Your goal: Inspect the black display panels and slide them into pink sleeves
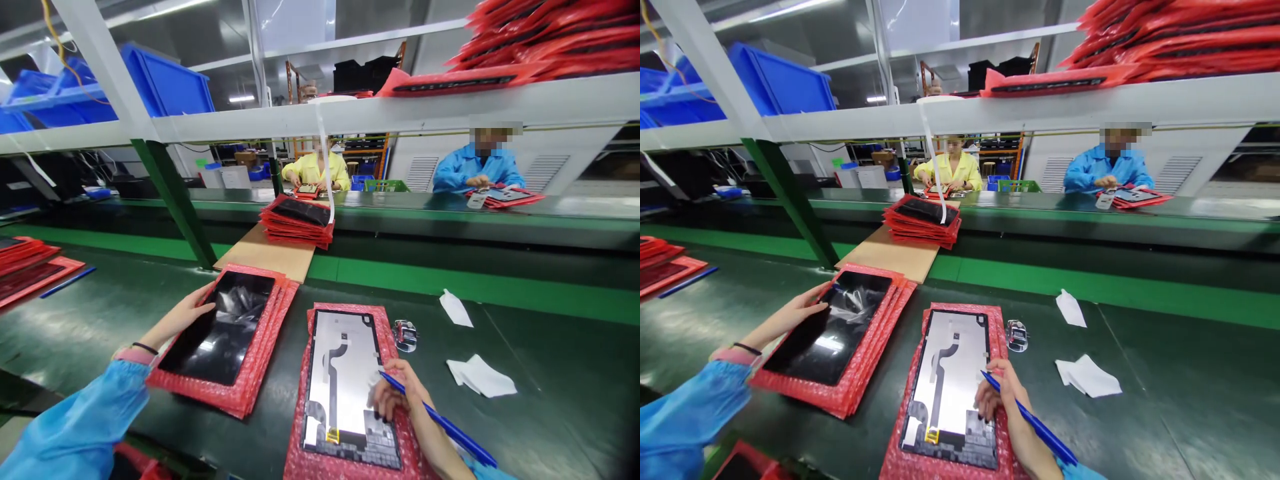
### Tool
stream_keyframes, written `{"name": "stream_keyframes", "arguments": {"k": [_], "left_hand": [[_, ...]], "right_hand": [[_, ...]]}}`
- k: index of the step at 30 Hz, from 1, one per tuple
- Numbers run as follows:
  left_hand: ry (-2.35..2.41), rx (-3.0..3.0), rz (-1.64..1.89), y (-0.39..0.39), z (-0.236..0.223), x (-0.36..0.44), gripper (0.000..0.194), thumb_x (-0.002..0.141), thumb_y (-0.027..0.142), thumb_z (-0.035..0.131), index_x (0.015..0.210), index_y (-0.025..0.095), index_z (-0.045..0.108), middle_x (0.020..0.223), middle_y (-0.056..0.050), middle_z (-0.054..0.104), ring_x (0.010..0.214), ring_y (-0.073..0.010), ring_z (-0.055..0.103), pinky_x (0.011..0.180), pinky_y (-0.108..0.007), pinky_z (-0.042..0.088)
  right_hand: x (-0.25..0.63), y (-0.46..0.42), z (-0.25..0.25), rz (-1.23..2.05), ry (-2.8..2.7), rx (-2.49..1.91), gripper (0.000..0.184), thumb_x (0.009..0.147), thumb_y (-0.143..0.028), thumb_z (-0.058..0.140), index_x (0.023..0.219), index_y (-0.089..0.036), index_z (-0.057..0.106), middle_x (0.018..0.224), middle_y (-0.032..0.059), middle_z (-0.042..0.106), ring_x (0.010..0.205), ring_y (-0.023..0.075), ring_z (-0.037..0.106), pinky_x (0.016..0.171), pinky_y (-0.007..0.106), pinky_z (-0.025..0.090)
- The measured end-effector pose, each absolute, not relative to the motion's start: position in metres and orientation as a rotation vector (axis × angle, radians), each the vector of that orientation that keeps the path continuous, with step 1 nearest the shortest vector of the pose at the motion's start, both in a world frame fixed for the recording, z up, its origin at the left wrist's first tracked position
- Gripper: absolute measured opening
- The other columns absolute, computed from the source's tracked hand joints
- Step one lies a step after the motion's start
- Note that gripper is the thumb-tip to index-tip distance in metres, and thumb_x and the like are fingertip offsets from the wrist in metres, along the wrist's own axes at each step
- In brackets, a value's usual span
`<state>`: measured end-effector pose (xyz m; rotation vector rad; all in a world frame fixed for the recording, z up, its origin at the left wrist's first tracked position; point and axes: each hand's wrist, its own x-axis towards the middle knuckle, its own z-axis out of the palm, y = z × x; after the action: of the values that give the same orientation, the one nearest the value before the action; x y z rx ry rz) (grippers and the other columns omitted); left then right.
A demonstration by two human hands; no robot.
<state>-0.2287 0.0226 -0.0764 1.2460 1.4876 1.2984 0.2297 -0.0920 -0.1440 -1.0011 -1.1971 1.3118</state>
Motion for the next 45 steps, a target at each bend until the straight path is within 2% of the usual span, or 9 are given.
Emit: {"name": "stream_keyframes", "arguments": {"k": [3,7,10,20,26,30,34,39,45], "left_hand": [[1.503,1.307,1.356,0.021,-0.074,-0.195,0.05,0.051,0.03,0.076,0.098,0.02,0.065,0.14,-0.013,0.053,0.147,-0.0377,0.016,0.12,-0.051,0.012],[1.285,1.309,1.189,-0.006,-0.089,-0.116,0.045,0.062,0.035,0.073,0.104,0.02,0.063,0.108,-0.009,0.068,0.112,-0.0292,0.059,0.105,-0.046,0.04],[1.112,1.198,0.962,-0.031,-0.105,-0.06,0.038,0.063,0.03,0.072,0.099,0.018,0.066,0.093,-0.008,0.069,0.084,-0.0227,0.065,0.079,-0.038,0.053],[1.086,0.93,0.837,-0.038,-0.114,-0.026,0.027,0.059,0.011,0.067,0.085,0.015,0.063,0.092,-0.005,0.062,0.085,-0.0171,0.059,0.079,-0.03,0.044],[1.099,0.84,0.788,-0.03,-0.114,-0.028,0.034,0.058,0.014,0.071,0.089,0.015,0.058,0.077,-0.003,0.064,0.075,-0.017,0.061,0.075,-0.031,0.043],[1.071,0.842,0.796,-0.022,-0.103,-0.024,0.035,0.06,0.021,0.077,0.088,0.017,0.057,0.069,0.0,0.064,0.061,-0.0136,0.059,0.063,-0.028,0.039],[0.932,0.891,0.855,-0.02,-0.095,0.001,0.034,0.057,0.018,0.078,0.086,0.015,0.06,0.08,-0.005,0.069,0.07,-0.0183,0.065,0.07,-0.03,0.047],[0.922,0.924,1.057,-0.022,-0.097,0.025,0.042,0.059,0.01,0.067,0.099,0.017,0.056,0.093,-0.006,0.071,0.09,-0.0248,0.068,0.081,-0.035,0.051],[0.866,1.165,1.277,-0.026,-0.055,0.01,0.05,0.074,0.017,0.069,0.121,0.021,0.052,0.115,-0.005,0.069,0.108,-0.0242,0.065,0.091,-0.032,0.049]], "right_hand": [[0.228,-0.09,-0.143,1.16,-1.332,-1.184,0.037,0.087,-0.057,0.056,0.08,-0.021,0.056,0.067,0.0007,0.064,0.055,0.0135,0.057,0.052,0.024,0.043],[0.226,-0.092,-0.146,0.917,-1.565,-1.394,0.034,0.084,-0.047,0.06,0.063,-0.021,0.053,0.057,-0.0007,0.059,0.055,0.0149,0.055,0.055,0.026,0.04],[0.221,-0.094,-0.147,0.831,-1.629,-1.436,0.036,0.078,-0.041,0.063,0.053,-0.022,0.044,0.049,-0.0043,0.049,0.05,0.0129,0.046,0.052,0.026,0.033],[0.215,-0.096,-0.146,0.755,-1.74,-1.412,0.033,0.08,-0.032,0.056,0.054,-0.023,0.039,0.05,-0.0055,0.044,0.05,0.0128,0.043,0.054,0.027,0.034],[0.216,-0.094,-0.148,0.839,-1.637,-1.403,0.036,0.078,-0.036,0.06,0.053,-0.023,0.038,0.051,-0.0055,0.041,0.05,0.013,0.041,0.054,0.027,0.032],[0.219,-0.089,-0.152,0.98,-1.49,-1.359,0.042,0.078,-0.051,0.062,0.055,-0.023,0.04,0.048,-0.0049,0.044,0.047,0.0129,0.042,0.051,0.026,0.034],[0.219,-0.083,-0.155,1.123,-1.367,-1.256,0.05,0.078,-0.068,0.057,0.064,-0.022,0.045,0.051,-0.0043,0.05,0.042,0.0093,0.037,0.044,0.023,0.033],[0.229,-0.084,-0.145,1.114,-1.319,-1.161,0.051,0.075,-0.066,0.065,0.06,-0.02,0.051,0.044,-0.0079,0.037,0.041,0.0077,0.032,0.044,0.022,0.027],[0.256,-0.087,-0.093,0.904,-1.135,-1.006,0.033,0.079,-0.053,0.07,0.09,-0.022,0.069,0.067,0.0009,0.065,0.052,0.0118,0.054,0.046,0.021,0.041]]}}
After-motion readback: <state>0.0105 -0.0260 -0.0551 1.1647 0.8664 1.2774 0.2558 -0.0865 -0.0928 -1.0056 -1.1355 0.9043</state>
